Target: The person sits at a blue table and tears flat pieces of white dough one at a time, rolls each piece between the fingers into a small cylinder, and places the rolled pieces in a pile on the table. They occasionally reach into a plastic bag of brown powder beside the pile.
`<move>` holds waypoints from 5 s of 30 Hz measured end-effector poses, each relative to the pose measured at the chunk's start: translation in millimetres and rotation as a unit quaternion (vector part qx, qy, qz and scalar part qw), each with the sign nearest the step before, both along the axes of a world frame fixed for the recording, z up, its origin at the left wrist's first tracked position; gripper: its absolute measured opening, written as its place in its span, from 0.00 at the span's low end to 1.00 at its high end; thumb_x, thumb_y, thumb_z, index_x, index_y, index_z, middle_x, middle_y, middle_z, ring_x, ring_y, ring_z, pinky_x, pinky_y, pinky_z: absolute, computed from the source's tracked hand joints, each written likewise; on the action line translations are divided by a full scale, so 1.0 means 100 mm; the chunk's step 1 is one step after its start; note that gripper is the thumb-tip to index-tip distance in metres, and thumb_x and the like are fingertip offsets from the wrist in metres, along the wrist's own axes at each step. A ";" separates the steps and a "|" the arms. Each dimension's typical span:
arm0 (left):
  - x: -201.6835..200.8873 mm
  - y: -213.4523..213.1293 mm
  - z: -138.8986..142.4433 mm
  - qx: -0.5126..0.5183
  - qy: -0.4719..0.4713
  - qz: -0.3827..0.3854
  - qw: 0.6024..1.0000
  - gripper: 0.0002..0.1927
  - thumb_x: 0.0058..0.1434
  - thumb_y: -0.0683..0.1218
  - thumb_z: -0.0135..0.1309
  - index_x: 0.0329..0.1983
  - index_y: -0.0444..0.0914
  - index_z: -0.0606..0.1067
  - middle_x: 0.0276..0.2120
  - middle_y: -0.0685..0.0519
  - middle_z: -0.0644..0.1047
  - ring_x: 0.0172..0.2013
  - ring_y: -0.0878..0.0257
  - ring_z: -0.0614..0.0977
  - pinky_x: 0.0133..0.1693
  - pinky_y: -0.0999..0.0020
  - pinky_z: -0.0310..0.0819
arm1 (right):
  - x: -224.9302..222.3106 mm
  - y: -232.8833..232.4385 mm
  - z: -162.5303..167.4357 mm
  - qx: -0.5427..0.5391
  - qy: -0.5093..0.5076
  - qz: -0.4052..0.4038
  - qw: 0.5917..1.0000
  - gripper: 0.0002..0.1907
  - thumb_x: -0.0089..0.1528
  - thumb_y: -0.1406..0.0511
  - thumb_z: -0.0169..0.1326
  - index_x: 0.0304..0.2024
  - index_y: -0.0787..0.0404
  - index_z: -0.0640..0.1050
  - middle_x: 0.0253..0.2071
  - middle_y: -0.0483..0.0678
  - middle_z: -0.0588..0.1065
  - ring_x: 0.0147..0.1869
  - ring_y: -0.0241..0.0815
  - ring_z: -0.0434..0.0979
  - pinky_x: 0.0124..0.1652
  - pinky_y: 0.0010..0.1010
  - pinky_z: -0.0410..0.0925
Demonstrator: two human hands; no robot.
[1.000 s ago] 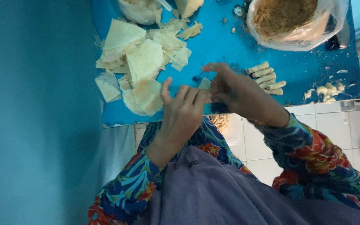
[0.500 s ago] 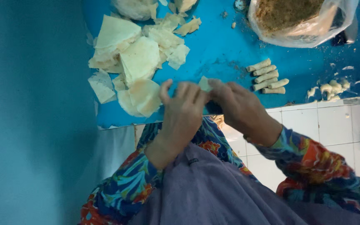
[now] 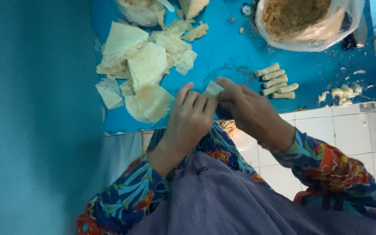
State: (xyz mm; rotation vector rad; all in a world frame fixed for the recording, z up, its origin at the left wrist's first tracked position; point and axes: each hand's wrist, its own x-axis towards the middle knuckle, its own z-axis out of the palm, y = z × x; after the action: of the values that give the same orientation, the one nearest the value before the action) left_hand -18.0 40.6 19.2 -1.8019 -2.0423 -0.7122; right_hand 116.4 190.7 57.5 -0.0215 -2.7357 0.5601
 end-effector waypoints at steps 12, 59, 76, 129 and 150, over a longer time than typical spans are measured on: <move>-0.04 0.04 0.06 -0.044 -0.170 -0.009 0.984 0.03 0.62 0.44 0.59 0.36 0.40 0.79 0.34 0.50 0.76 0.43 0.51 0.76 0.52 0.46 0.62 | -0.11 0.18 0.18 -0.183 -0.163 0.019 0.969 0.32 0.63 0.71 0.58 0.66 0.63 0.59 0.38 0.52 0.80 0.41 0.52 0.82 0.38 0.40 0.72; -0.44 -0.62 0.36 -0.031 0.062 0.205 0.976 0.04 0.70 0.40 0.60 0.41 0.41 0.75 0.38 0.50 0.71 0.48 0.52 0.74 0.62 0.38 0.58 | 0.68 0.51 0.04 0.155 0.039 -0.205 0.966 0.29 0.72 0.71 0.58 0.73 0.65 0.63 0.51 0.45 0.80 0.52 0.46 0.75 0.58 0.44 0.59; 0.05 -0.04 0.40 0.068 -0.631 -0.066 0.770 0.12 0.76 0.40 0.45 0.59 0.34 0.73 0.46 0.49 0.81 0.40 0.67 0.79 0.42 0.70 0.76 | 0.19 -0.11 0.12 -0.727 0.062 -0.090 0.678 0.43 0.67 0.72 0.58 0.81 0.66 0.55 0.52 0.55 0.73 0.53 0.43 0.77 0.52 0.34 0.72; 0.07 -0.37 -0.29 0.035 -0.072 -0.069 0.994 0.19 0.65 0.47 0.64 0.56 0.36 0.77 0.56 0.50 0.76 0.59 0.53 0.76 0.60 0.52 0.72 | 2.04 0.82 -0.54 0.310 -0.096 -0.423 0.846 0.33 0.56 0.83 0.51 0.56 0.47 0.83 0.51 0.46 0.68 0.63 0.48 0.62 0.65 0.44 0.55; -0.03 -0.50 -0.26 0.067 -0.081 -0.085 0.991 0.14 0.67 0.43 0.60 0.54 0.35 0.78 0.54 0.48 0.76 0.57 0.52 0.76 0.59 0.53 0.73 | 0.00 -0.16 -0.06 0.191 -0.022 -0.102 0.976 0.26 0.61 0.70 0.58 0.62 0.50 0.81 0.41 0.47 0.66 0.49 0.50 0.64 0.51 0.45 0.59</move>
State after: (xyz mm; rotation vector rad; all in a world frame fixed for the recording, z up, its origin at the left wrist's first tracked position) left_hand -21.4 -9.1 -7.1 -1.9101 -1.9009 -1.0506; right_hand 116.4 175.1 51.4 -0.2184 -2.7916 -0.0262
